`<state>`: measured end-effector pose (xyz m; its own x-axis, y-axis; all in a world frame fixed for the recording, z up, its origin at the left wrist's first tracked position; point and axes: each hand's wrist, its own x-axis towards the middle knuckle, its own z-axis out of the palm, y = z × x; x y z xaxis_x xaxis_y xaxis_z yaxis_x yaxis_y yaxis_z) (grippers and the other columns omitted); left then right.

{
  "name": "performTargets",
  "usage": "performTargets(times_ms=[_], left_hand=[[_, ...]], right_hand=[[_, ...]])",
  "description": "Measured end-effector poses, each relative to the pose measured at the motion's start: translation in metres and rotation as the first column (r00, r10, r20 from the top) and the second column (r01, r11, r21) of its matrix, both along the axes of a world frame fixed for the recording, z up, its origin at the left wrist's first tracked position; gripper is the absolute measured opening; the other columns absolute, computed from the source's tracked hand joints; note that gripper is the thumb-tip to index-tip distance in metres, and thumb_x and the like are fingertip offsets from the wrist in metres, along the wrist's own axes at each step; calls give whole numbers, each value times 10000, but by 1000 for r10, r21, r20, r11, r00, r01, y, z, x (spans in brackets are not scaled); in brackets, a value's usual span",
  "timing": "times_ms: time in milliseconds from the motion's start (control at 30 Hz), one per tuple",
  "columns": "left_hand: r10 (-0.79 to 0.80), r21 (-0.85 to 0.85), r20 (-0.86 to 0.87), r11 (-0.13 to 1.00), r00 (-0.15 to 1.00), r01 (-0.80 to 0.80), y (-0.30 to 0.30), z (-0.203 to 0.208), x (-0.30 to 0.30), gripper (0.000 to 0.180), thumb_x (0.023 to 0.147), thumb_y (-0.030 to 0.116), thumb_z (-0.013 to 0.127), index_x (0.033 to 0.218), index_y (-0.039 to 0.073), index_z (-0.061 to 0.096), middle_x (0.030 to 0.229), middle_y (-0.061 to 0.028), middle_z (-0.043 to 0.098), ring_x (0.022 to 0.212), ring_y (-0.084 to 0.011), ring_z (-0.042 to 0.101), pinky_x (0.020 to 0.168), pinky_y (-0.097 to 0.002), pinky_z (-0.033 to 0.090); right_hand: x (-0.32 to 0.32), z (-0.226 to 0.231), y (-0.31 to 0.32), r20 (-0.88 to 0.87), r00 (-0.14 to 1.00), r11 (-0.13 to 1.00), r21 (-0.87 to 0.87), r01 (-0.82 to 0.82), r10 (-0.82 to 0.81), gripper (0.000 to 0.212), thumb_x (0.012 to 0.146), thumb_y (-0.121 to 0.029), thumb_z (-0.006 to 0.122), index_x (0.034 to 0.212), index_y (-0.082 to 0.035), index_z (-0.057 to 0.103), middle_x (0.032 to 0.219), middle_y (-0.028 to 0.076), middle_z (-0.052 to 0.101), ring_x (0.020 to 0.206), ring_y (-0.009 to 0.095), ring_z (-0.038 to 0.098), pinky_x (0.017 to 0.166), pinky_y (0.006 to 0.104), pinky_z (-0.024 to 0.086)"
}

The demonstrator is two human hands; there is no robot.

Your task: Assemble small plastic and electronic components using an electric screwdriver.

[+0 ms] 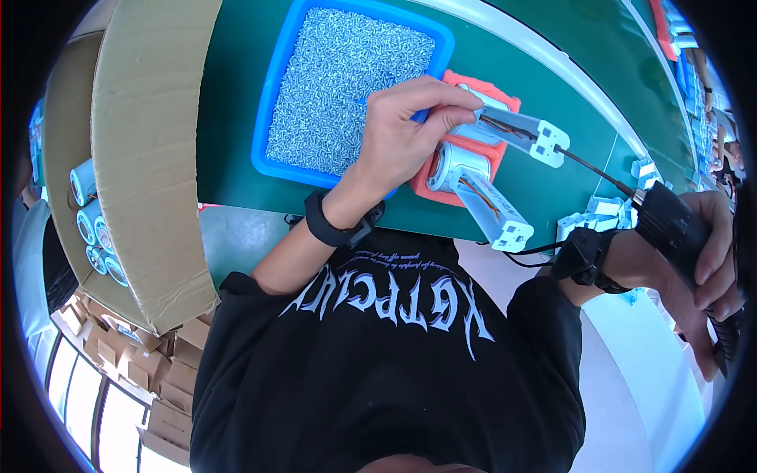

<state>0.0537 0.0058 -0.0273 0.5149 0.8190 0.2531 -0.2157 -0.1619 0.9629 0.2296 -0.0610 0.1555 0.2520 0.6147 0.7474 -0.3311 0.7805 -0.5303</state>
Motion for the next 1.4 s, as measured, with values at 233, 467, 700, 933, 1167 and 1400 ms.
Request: performTargets(times_ms=[233,467,700,933,1167,1400], left_hand=[[-124,-178,244,969,962,170,-6,7,6,165,742,-77,671,883,-2,710,834,-99,676,744,-151,641,659,-243,515],[-164,-239,200,948,966,211,-6,14,7,187,744,-93,667,898,0,718,850,-105,688,750,-158,648,641,-244,511],[-87,138,62,987,994,78,3,17,2,166,724,-55,694,876,5,724,792,-90,701,726,-150,654,629,-236,511],[-115,262,60,960,992,95,8,15,-1,126,703,-24,722,824,10,720,782,-73,699,702,-158,657,612,-236,509],[-80,505,-29,859,996,83,8,20,-5,181,633,18,735,810,38,703,734,-64,674,665,-189,644,582,-273,511],[98,654,0,752,995,-74,-6,30,-6,269,606,-26,705,873,10,696,745,-69,687,666,-213,667,591,-294,533]], right_hand=[[3,1,-4,-80,997,1000,2,-1,1,472,871,-471,558,1202,-138,511,724,5,489,515,128,514,482,313,483],[5,3,-5,-42,999,1000,0,-21,21,484,872,-483,547,1206,-136,509,724,3,488,521,137,518,487,318,486],[0,6,-4,-18,998,998,-16,-65,65,489,875,-479,542,1219,-133,501,722,10,485,523,149,525,480,326,486],[-4,7,-6,-12,996,996,-17,-91,91,497,881,-494,527,1226,-139,498,722,24,483,530,160,536,469,329,490],[-12,9,-6,87,996,999,-46,27,-23,561,882,-528,519,1288,-150,433,759,57,497,547,192,549,462,357,513],[-9,8,0,151,961,970,31,-241,234,639,874,-548,528,1355,-167,349,800,100,509,564,229,562,475,388,538]])
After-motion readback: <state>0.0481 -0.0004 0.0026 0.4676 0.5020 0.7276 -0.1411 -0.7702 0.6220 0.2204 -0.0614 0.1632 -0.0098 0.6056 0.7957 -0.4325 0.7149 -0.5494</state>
